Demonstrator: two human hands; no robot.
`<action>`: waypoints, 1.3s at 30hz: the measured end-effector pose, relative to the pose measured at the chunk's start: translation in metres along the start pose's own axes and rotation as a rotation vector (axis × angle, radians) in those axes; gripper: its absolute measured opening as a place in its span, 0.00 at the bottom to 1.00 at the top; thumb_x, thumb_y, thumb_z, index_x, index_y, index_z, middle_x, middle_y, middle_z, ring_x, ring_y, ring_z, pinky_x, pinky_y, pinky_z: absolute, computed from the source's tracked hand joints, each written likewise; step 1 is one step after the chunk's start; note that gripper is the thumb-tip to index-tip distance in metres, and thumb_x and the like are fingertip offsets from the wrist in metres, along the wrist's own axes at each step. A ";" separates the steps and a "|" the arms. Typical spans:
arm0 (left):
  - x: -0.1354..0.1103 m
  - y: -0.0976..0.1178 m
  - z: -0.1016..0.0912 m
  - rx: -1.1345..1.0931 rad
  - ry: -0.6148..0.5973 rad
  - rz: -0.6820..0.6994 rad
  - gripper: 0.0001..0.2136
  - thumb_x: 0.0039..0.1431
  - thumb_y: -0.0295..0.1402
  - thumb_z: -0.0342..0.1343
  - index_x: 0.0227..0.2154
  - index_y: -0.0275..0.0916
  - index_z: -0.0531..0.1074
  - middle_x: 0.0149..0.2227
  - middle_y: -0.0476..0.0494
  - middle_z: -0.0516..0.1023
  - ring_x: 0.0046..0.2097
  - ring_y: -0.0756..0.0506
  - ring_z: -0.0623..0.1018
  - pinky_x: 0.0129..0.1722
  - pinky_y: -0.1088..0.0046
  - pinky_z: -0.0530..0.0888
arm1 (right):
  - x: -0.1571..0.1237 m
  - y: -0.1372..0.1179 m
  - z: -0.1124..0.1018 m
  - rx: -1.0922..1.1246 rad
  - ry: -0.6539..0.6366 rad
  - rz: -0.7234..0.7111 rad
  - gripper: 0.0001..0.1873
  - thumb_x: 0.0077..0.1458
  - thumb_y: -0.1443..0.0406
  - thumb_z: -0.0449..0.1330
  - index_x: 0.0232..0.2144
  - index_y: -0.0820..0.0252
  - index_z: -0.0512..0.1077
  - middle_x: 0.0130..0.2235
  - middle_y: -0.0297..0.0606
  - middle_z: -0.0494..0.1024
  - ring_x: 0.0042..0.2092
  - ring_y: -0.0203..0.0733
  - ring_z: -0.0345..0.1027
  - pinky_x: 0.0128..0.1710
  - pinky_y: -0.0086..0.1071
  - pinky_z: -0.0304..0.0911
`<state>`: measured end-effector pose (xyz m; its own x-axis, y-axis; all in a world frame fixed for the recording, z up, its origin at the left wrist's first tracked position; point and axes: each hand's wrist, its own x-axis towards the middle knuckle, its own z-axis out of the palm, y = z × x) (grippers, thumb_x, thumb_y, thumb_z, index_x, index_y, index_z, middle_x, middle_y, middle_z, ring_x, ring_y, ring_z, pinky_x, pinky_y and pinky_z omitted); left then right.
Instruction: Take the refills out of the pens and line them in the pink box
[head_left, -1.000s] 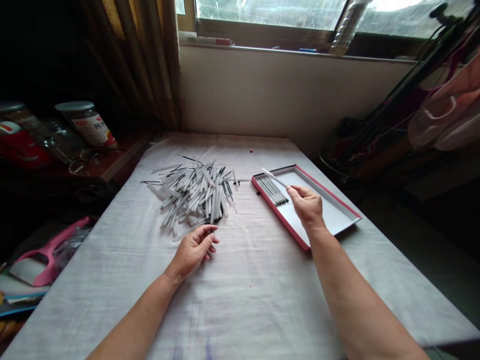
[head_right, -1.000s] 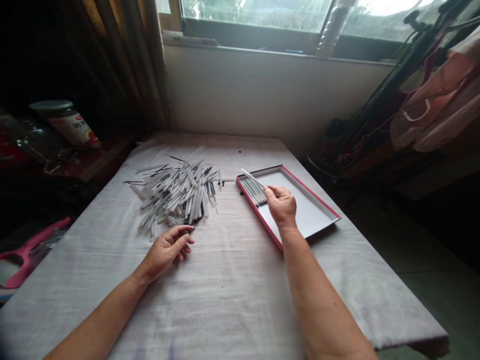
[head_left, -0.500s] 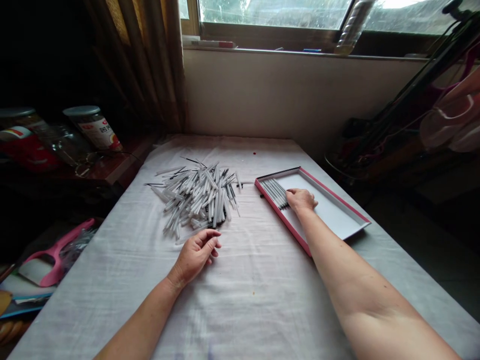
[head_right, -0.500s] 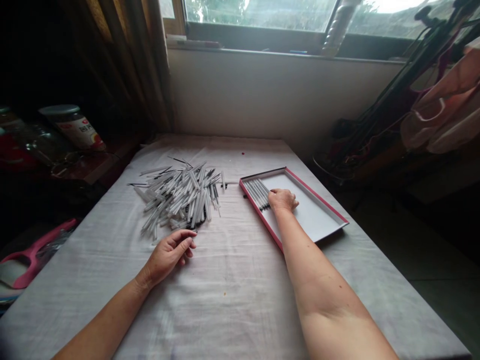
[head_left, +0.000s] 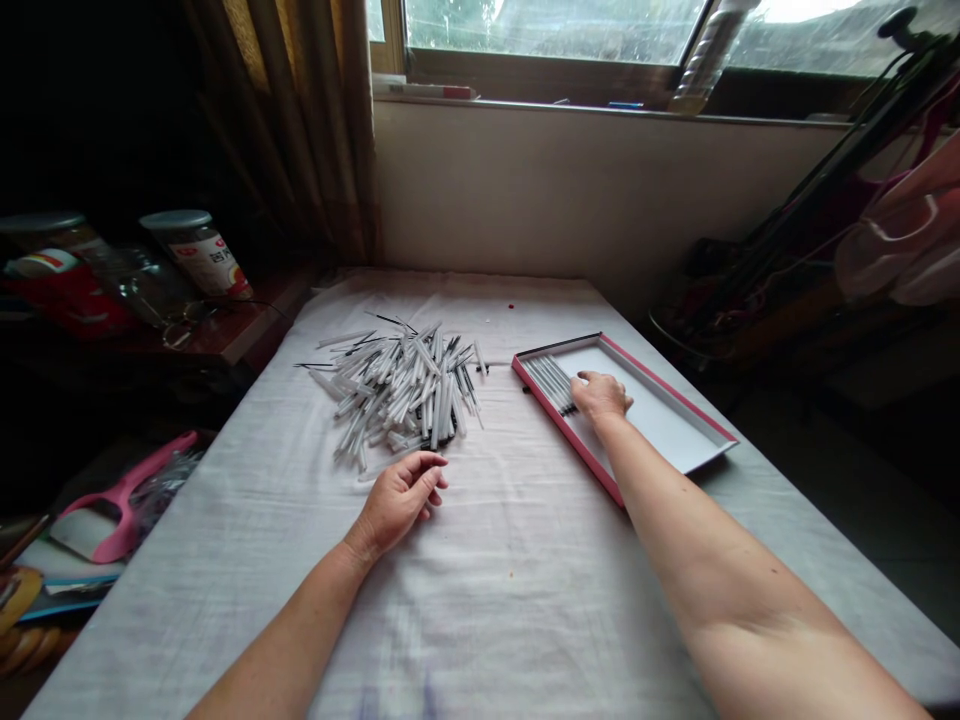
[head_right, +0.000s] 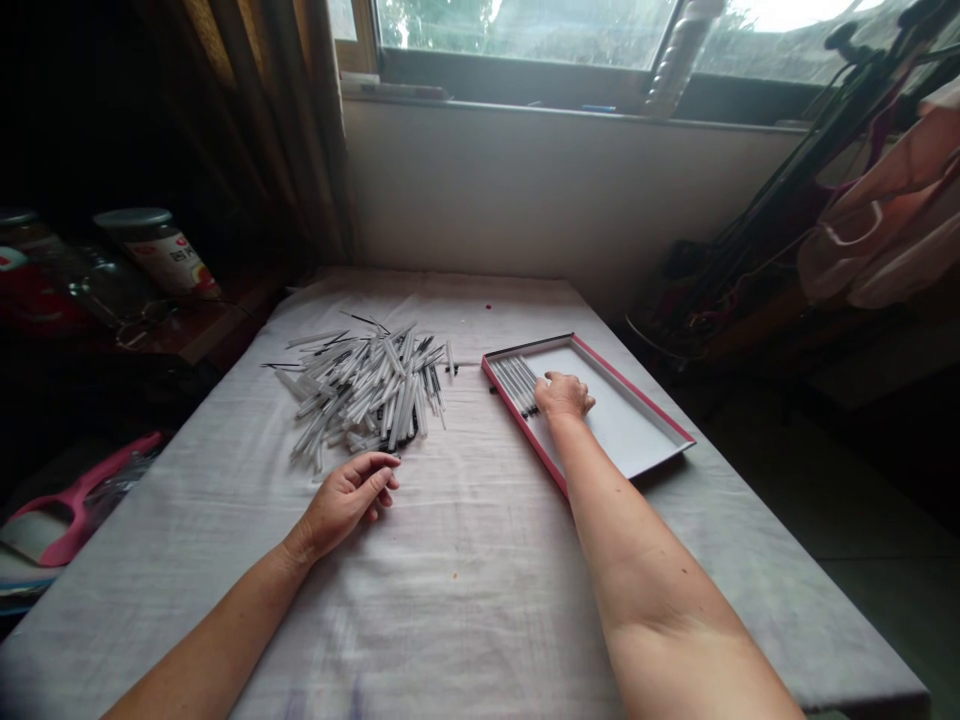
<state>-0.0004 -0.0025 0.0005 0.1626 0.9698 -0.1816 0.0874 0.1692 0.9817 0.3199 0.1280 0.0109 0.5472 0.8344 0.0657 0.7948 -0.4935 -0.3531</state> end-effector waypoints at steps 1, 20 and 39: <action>0.000 0.000 0.000 -0.001 -0.003 -0.002 0.19 0.49 0.46 0.59 0.38 0.36 0.73 0.29 0.47 0.74 0.26 0.51 0.74 0.18 0.81 0.68 | -0.003 -0.005 -0.003 0.004 0.034 -0.037 0.22 0.56 0.61 0.52 0.50 0.55 0.75 0.53 0.49 0.73 0.54 0.58 0.62 0.50 0.49 0.56; 0.001 -0.001 -0.002 -0.014 -0.047 -0.001 0.18 0.51 0.45 0.58 0.39 0.36 0.72 0.29 0.47 0.74 0.26 0.52 0.73 0.18 0.82 0.68 | -0.040 -0.122 0.036 0.023 -0.125 -0.374 0.12 0.54 0.63 0.58 0.41 0.58 0.75 0.43 0.48 0.80 0.45 0.51 0.73 0.42 0.37 0.63; -0.003 0.007 -0.005 -0.121 0.063 0.050 0.29 0.48 0.54 0.60 0.45 0.35 0.71 0.46 0.35 0.76 0.36 0.46 0.79 0.21 0.80 0.72 | -0.187 -0.037 0.017 0.765 -0.224 -0.931 0.07 0.56 0.66 0.56 0.35 0.57 0.74 0.30 0.36 0.77 0.28 0.35 0.68 0.27 0.27 0.63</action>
<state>-0.0055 -0.0029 0.0079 0.1016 0.9860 -0.1320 -0.0385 0.1365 0.9899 0.1839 -0.0054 -0.0037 -0.2647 0.8527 0.4504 0.4584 0.5222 -0.7191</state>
